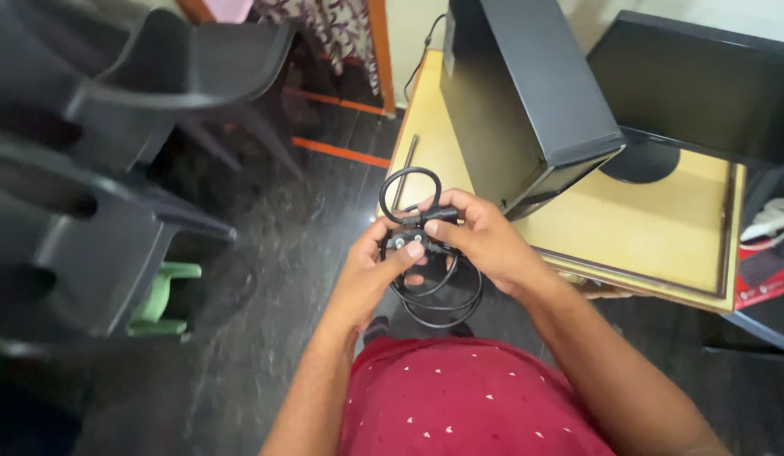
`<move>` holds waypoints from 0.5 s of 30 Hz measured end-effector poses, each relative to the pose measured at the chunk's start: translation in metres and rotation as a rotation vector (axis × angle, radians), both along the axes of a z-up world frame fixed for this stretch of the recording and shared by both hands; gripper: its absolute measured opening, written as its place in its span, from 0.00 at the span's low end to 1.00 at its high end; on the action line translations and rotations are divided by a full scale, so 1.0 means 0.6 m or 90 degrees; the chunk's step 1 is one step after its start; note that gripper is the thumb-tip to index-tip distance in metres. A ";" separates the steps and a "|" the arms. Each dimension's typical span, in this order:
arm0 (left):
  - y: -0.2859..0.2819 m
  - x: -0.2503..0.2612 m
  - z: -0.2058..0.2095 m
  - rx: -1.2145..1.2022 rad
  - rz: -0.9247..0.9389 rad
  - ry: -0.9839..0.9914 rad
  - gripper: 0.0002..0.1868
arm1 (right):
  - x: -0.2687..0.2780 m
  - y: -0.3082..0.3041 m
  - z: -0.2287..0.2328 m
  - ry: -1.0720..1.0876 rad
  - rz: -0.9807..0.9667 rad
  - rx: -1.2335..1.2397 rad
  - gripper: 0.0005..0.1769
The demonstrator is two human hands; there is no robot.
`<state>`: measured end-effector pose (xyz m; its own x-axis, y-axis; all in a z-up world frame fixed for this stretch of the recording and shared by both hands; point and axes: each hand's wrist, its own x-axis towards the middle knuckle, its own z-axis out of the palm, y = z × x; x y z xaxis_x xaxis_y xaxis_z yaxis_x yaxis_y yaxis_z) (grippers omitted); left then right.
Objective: The person connects a VGA cable to the back of a desktop computer tower and then to a monitor. They then connect a power cable to the computer tower. The person handles the cables and positions the monitor on the desk.
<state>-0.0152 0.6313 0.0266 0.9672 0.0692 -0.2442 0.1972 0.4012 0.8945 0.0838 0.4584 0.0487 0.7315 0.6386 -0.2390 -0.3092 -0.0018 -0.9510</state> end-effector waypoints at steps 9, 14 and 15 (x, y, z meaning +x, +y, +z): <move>0.105 0.065 -0.044 -0.040 -0.109 0.027 0.15 | -0.026 0.089 -0.023 0.025 -0.149 -0.020 0.11; 0.131 0.064 -0.062 -0.055 -0.137 0.035 0.14 | -0.057 0.114 -0.028 -0.001 -0.194 -0.046 0.13; 0.133 0.062 -0.062 -0.052 -0.148 0.040 0.14 | -0.063 0.116 -0.028 0.006 -0.205 -0.050 0.13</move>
